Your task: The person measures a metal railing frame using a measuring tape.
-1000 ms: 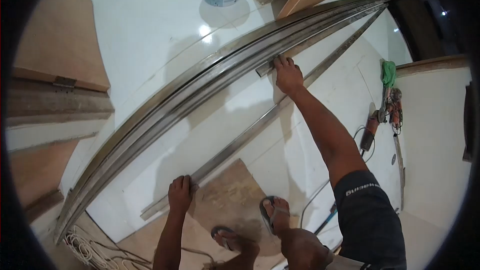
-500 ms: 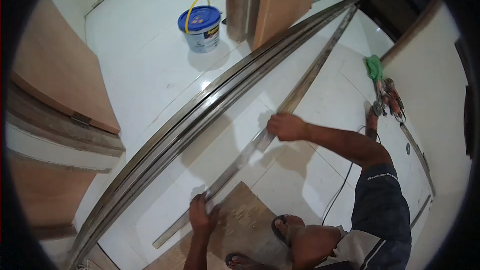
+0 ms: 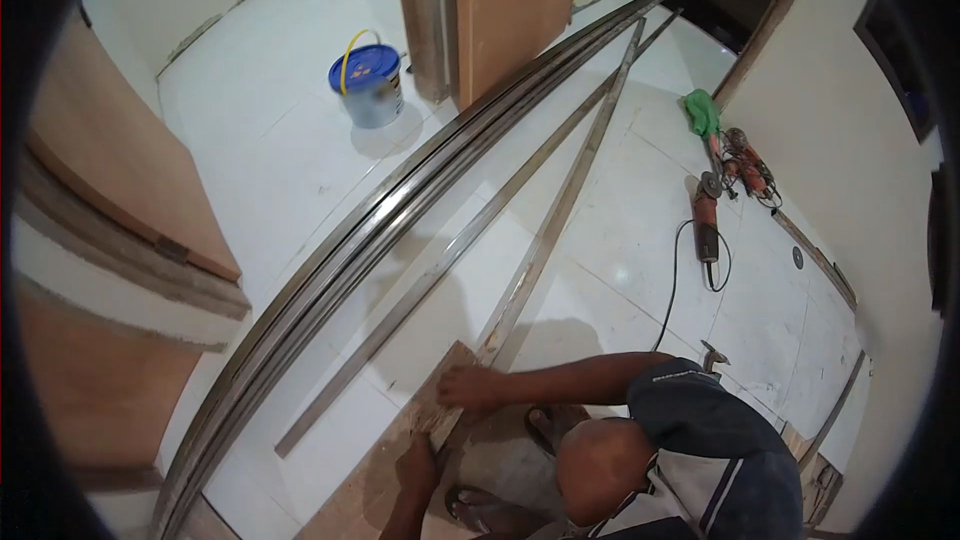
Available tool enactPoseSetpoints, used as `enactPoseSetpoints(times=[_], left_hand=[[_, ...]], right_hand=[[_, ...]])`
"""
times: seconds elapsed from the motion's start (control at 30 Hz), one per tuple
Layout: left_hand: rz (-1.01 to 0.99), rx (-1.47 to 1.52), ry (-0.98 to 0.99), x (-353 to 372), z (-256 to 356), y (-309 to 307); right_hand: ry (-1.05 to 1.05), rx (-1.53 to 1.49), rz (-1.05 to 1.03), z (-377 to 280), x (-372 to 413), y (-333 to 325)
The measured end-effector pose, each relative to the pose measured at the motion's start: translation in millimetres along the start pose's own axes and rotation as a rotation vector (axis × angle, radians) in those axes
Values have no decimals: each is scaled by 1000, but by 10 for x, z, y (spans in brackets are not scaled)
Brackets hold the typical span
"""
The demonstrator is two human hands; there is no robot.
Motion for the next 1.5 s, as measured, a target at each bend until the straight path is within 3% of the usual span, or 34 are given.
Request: enactPoseSetpoints(times=[0.03, 0.07, 0.13, 0.2, 0.27, 0.3, 0.33, 0.37, 0.43, 0.53, 0.67, 0.77, 0.83, 0.87, 0.93, 1.07, 1.13, 1.27, 1.33, 1.43, 1.5], left_hand=[[-32, -22, -29, 189, -233, -6], [-62, -36, -68, 338, -447, -15], [-195, -128, -246, 621, -902, -8], [-78, -97, -206, 926, -1768, 306], [-143, -117, -277, 1292, -2322, 317], [68, -263, -210, 1532, -2433, 237], [60, -346, -279, 1690, -2558, 168], [186, -364, -299, 1858, -2697, 189], [315, -231, -387, 2085, -2595, 16], [372, -31, -421, 2027, -2344, 164], [660, 35, -332, 1695, -1825, 481], [667, -116, -533, 1739, -1264, 402], [595, 303, -543, 1880, -877, 424], [594, 314, -557, 1980, -752, 575], [400, 415, -645, 2397, -605, 922], [57, 105, -998, 3340, -460, 1681], [73, -158, -974, 3729, -495, 2178], [181, -314, -872, 3877, -479, 2382], [139, -538, -894, 3856, -591, 2437], [30, -314, -935, 3890, -591, 2370], [1, -339, -954, 3919, -687, 2269]], right_hand=[[94, -45, -41, 123, 57, -24], [11, -68, -47, 324, 135, -67], [140, -162, 145, 681, 543, -258], [199, 42, -5, 993, 766, -581], [69, 195, 181, 1276, 1075, -726], [213, 192, 100, 1417, 1177, -766], [217, 277, 74, 1464, 1264, -845], [225, 239, 60, 1557, 1267, -864], [304, 306, -29, 1692, 1311, -835], [119, 309, -8, 1569, 1143, -724], [66, 238, -39, 1172, 818, -667], [18, 142, -86, 851, 642, -547], [-4, 115, -14, 628, 529, -493], [-12, 97, -5, 635, 520, -447], [-9, 35, -42, 660, 492, -440], [-29, 11, -36, 647, 434, -430], [-12, 32, -43, 676, 415, -415], [-15, 19, 13, 775, 371, -344], [-7, 32, 17, 827, 299, -337], [8, 58, 57, 750, 280, -382], [40, 72, 102, 674, 249, -471]])
Point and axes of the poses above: each hand's wrist, its own x-axis away from the middle knuckle, its own y-axis out of the palm, z = x × y, the point moved 2 cm from there along -x, towards the middle knuckle, and after that the axes turned 8 degrees about -y, right-handed, at the moved point
